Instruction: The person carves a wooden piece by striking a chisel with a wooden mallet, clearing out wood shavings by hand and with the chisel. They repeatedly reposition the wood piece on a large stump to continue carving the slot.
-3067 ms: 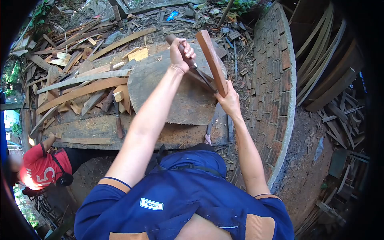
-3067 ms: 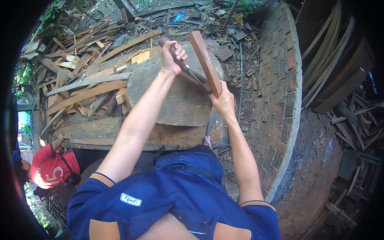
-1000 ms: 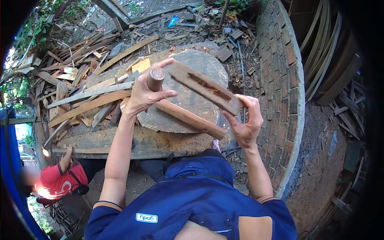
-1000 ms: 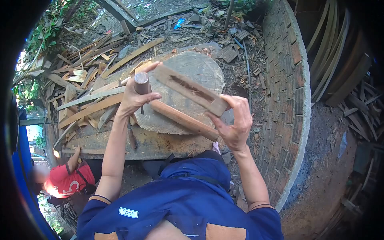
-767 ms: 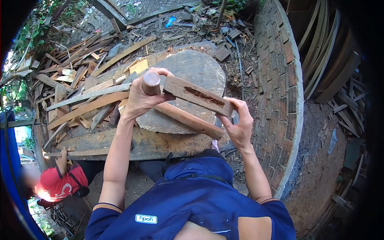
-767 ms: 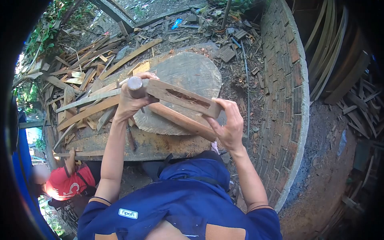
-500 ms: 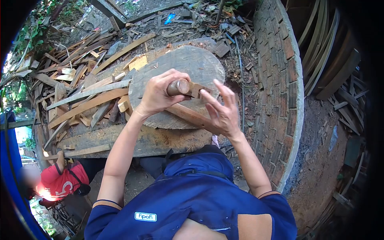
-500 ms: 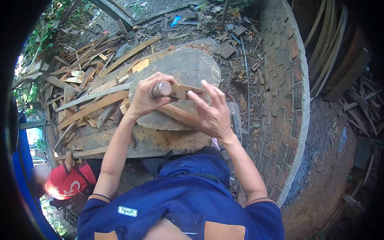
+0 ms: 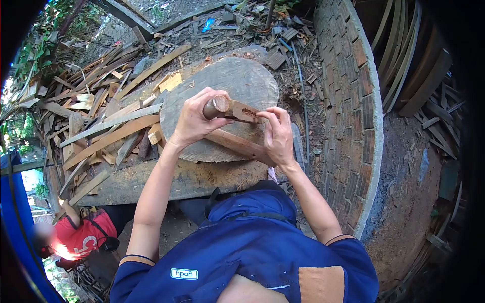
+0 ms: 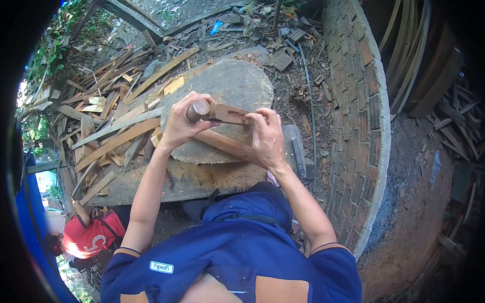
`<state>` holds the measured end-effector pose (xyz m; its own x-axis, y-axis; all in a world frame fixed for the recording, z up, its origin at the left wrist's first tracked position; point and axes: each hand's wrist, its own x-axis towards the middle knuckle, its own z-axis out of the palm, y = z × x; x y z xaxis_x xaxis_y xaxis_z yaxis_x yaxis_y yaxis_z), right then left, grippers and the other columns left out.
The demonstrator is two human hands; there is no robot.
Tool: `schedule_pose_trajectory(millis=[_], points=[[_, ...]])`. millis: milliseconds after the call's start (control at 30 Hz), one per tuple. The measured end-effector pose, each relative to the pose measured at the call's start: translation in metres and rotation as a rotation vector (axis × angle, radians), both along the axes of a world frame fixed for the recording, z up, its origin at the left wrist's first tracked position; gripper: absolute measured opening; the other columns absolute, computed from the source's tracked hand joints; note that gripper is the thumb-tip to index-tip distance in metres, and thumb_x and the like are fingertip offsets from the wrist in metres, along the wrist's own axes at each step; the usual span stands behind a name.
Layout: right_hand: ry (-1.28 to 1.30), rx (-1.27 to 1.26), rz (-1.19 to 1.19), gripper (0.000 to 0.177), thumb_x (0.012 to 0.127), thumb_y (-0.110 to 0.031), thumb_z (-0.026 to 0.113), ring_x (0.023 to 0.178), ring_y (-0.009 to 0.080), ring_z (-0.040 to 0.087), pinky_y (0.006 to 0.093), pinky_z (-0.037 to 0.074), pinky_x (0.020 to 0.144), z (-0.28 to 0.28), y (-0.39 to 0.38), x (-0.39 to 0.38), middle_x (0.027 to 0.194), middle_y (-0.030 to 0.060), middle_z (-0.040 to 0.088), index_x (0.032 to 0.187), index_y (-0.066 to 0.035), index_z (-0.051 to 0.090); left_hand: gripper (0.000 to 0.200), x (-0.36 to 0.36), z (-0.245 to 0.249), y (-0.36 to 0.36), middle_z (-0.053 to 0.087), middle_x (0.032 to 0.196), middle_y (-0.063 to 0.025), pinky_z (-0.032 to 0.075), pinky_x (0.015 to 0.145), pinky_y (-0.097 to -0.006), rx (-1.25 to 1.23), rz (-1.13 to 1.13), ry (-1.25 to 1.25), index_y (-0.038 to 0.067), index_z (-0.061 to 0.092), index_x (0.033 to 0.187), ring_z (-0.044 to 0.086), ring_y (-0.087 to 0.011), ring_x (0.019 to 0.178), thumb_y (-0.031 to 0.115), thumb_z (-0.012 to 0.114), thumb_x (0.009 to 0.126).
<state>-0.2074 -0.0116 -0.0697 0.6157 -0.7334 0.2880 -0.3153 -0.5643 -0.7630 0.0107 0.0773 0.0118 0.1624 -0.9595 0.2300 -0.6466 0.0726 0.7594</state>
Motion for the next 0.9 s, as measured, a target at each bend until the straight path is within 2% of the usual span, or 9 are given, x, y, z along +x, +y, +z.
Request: schedule_pose_trajectory(millis=[100,267,367,467,567,633,667,800,900], points=[[-0.094,0.063,0.139,0.040,0.079,0.010,0.052,0.111,0.0307,0.053,0.0379,0.047,0.094,0.010,0.006,0.007,0.117,0.0116,0.053,0.112,-0.009,0.063,0.052,0.001,-0.001,0.000,0.066,0.098,-0.0078,0.051,0.080,-0.0326,0.019,-0.001,0.014,0.006,0.064,0.112,0.066,-0.0235,0.090,0.013,0.087,0.065],[-0.106,0.076,-0.019,0.051,0.080,-0.003,0.065,0.114,0.0325,0.055,0.0452,0.039,0.102,-0.013,-0.008,0.003,0.123,0.0115,0.055,0.129,-0.008,0.053,0.052,0.007,-0.003,0.003,0.066,0.100,-0.0074,0.051,0.083,-0.0317,0.002,-0.001,0.029,0.005,0.064,0.113,0.066,-0.0211,0.091,0.012,0.087,0.066],[0.026,0.088,0.172,0.049,0.078,-0.009,0.071,0.118,0.0309,0.054,0.0442,0.038,0.102,-0.027,-0.016,0.004,0.122,0.0103,0.060,0.125,-0.010,0.056,0.052,0.009,-0.006,-0.002,0.067,0.102,-0.0057,0.051,0.086,-0.0316,-0.007,-0.036,0.069,0.006,0.064,0.113,0.065,-0.0188,0.093,0.012,0.087,0.067],[0.077,-0.081,0.037,0.048,0.075,-0.013,0.077,0.113,0.0247,0.056,0.0404,0.038,0.098,-0.015,-0.025,0.006,0.115,0.0066,0.062,0.120,-0.012,0.059,0.040,0.016,-0.006,0.000,0.065,0.104,-0.0018,0.047,0.089,-0.0294,-0.021,-0.009,0.293,0.005,0.065,0.109,0.059,-0.0141,0.095,0.011,0.084,0.074],[0.144,-0.225,-0.004,0.047,0.076,-0.018,0.076,0.103,0.0250,0.056,0.0404,0.039,0.091,-0.002,-0.035,0.003,0.106,0.0057,0.060,0.119,-0.013,0.059,0.039,0.035,0.003,0.002,0.068,0.097,-0.0020,0.055,0.074,-0.0296,-0.102,0.151,0.041,0.009,0.065,0.111,0.065,-0.0136,0.088,0.019,0.082,0.078],[0.388,-0.225,0.024,0.046,0.078,-0.021,0.075,0.101,0.0260,0.056,0.0404,0.039,0.090,-0.009,-0.039,0.002,0.104,0.0061,0.058,0.120,-0.013,0.059,0.031,0.046,0.011,0.004,0.068,0.086,-0.0005,0.050,0.054,-0.0224,0.006,0.314,0.309,0.009,0.066,0.107,0.063,-0.0083,0.070,0.024,0.079,0.083],[0.370,-0.229,0.040,0.047,0.078,-0.023,0.074,0.098,0.0255,0.055,0.0411,0.039,0.088,-0.012,-0.040,0.003,0.102,0.0062,0.056,0.121,-0.012,0.058,0.025,0.046,0.011,-0.001,0.064,0.071,0.0009,0.041,0.042,-0.0179,-0.158,0.335,0.345,0.007,0.064,0.096,0.054,-0.0041,0.052,0.024,0.078,0.085],[0.296,-0.328,0.008,0.047,0.082,-0.027,0.072,0.097,0.0248,0.054,0.0402,0.040,0.085,-0.011,-0.025,0.011,0.103,0.0087,0.056,0.122,-0.006,0.057,0.029,0.038,0.042,-0.019,0.053,0.057,0.0018,0.042,0.040,-0.0209,-0.432,0.377,0.663,0.007,0.055,0.078,0.050,-0.0055,0.044,0.023,0.077,0.086],[0.354,-0.218,0.065,0.045,0.085,-0.031,0.071,0.097,0.0232,0.053,0.0384,0.041,0.082,0.015,0.000,0.008,0.105,0.0095,0.057,0.120,-0.004,0.057,0.023,0.029,0.047,-0.042,0.055,0.056,-0.0031,0.045,0.038,-0.0220,-0.602,0.321,0.809,0.005,0.057,0.078,0.050,-0.0078,0.042,0.019,0.073,0.086]])
